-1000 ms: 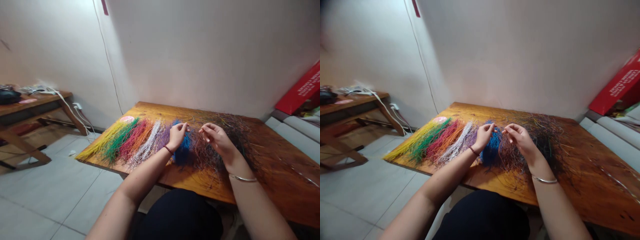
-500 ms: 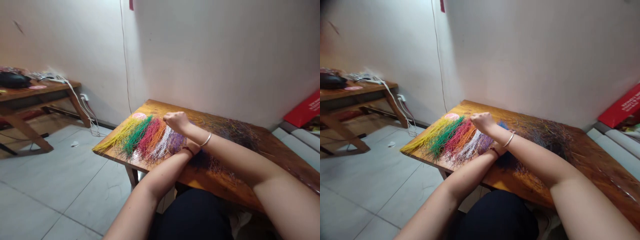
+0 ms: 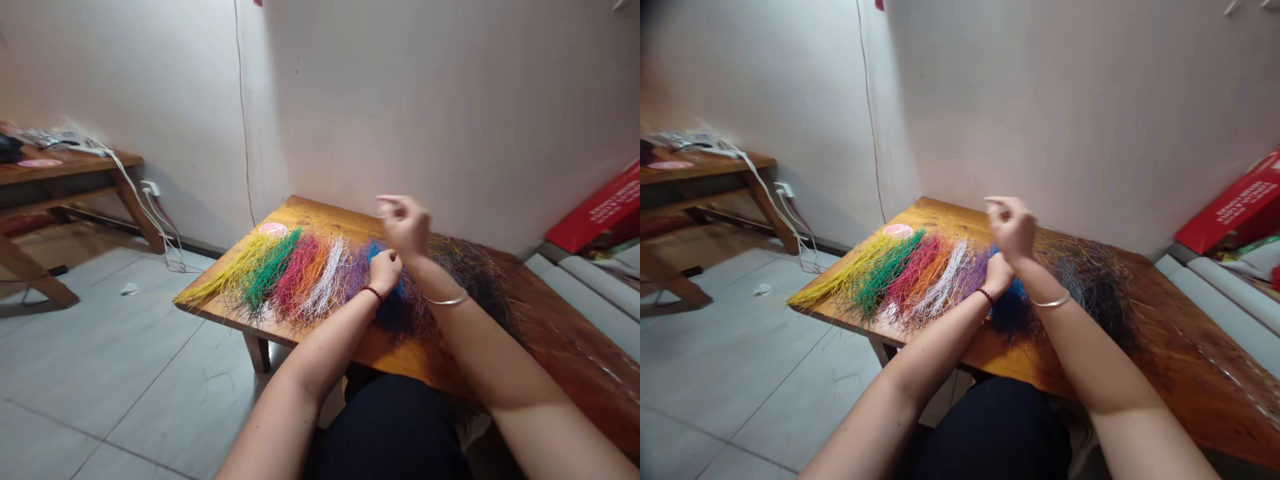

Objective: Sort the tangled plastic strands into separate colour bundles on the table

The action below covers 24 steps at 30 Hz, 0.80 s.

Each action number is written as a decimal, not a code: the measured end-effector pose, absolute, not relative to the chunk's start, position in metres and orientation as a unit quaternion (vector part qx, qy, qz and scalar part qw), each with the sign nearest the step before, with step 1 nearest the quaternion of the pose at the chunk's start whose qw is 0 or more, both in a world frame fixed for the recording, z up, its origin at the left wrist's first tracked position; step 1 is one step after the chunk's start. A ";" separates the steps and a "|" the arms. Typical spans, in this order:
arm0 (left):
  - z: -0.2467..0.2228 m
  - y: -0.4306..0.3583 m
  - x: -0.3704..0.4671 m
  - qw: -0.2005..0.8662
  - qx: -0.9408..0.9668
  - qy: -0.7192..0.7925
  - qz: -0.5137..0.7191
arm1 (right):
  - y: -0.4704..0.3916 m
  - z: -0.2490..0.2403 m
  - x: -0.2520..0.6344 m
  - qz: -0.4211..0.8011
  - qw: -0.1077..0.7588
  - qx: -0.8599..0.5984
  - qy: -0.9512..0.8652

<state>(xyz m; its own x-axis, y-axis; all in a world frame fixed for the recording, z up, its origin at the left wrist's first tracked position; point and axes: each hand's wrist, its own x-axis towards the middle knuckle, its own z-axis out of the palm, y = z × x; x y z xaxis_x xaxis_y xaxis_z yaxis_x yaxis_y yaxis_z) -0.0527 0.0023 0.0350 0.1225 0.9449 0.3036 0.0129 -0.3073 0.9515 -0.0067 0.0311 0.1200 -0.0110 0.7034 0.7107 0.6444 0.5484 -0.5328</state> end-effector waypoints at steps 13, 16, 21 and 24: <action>0.012 0.043 -0.014 0.491 0.659 0.265 0.504 | 0.001 0.068 0.112 0.277 0.465 -0.542 -0.642; 0.015 0.042 -0.012 0.501 0.675 0.239 0.486 | -0.004 0.069 0.116 0.253 0.473 -0.534 -0.653; 0.023 0.035 -0.022 0.464 0.739 0.216 0.438 | -0.030 0.079 0.136 0.086 0.545 -0.567 -0.611; 0.028 0.032 -0.031 0.388 0.757 0.285 0.442 | -0.052 0.093 0.146 -0.029 0.605 -0.567 -0.558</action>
